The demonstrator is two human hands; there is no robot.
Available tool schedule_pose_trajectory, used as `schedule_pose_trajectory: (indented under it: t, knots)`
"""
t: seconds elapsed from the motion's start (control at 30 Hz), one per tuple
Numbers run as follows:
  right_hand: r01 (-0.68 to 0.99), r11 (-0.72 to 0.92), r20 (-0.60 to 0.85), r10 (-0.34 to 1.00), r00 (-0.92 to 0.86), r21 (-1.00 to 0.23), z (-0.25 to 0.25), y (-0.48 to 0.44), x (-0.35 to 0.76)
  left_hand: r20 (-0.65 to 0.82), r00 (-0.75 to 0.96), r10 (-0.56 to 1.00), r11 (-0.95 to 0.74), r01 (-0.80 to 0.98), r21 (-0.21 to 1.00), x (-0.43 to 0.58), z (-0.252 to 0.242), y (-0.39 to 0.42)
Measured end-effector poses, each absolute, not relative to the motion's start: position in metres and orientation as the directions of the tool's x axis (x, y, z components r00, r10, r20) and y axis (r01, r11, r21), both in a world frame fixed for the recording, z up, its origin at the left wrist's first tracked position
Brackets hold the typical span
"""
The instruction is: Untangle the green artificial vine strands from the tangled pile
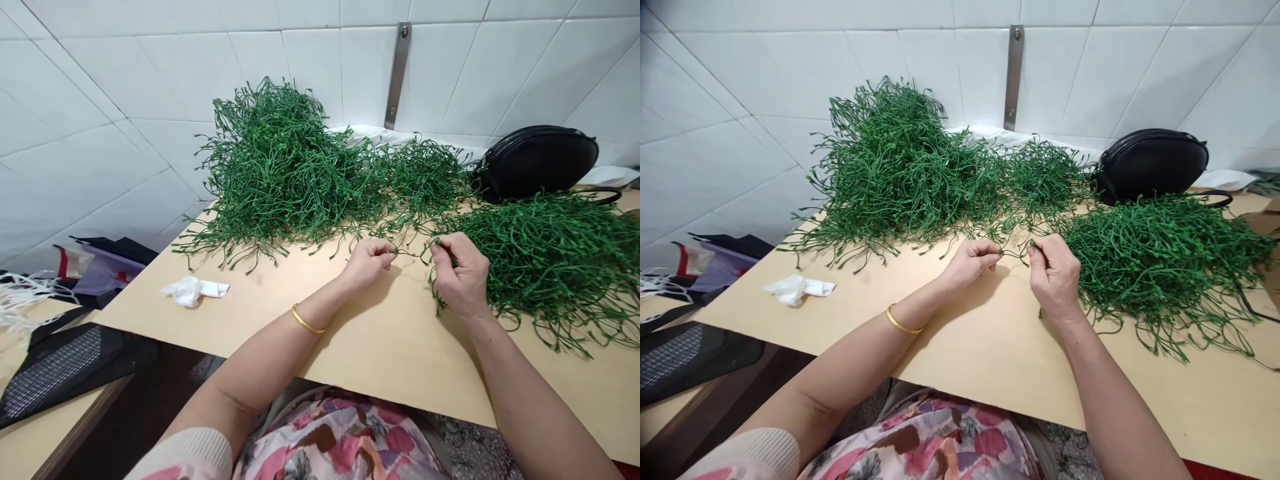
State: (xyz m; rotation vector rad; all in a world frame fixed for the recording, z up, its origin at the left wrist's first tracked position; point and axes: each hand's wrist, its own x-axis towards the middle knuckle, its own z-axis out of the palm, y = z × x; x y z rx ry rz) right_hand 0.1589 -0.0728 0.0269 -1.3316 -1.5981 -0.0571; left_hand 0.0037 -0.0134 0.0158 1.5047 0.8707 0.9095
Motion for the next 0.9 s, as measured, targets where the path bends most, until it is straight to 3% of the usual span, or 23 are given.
schedule_pose_trajectory:
  t: [0.23, 0.43, 0.6, 0.9]
  knots:
    - [0.779, 0.488, 0.726, 0.685, -0.061, -0.394, 0.021, -0.07, 0.153, 0.118, 0.439, 0.891, -0.151, 0.042, 0.988, 0.005, 0.008, -0.009]
    - [0.813, 0.462, 0.725, 0.685, -0.073, -0.355, 0.013, -0.065, 0.158, -0.002, 0.465, 0.885, 0.02, -0.034, 0.999, 0.004, 0.019, -0.016]
    - [0.794, 0.499, 0.723, 0.681, -0.111, -0.348, 0.009, -0.062, 0.158, -0.004, 0.391, 0.92, 0.022, -0.04, 0.999, 0.003, 0.018, -0.015]
    - [0.833, 0.462, 0.753, 0.652, -0.086, -0.305, 0.008, -0.061, 0.159, -0.05, 0.41, 0.91, 0.091, -0.08, 0.993, 0.004, 0.013, -0.011]
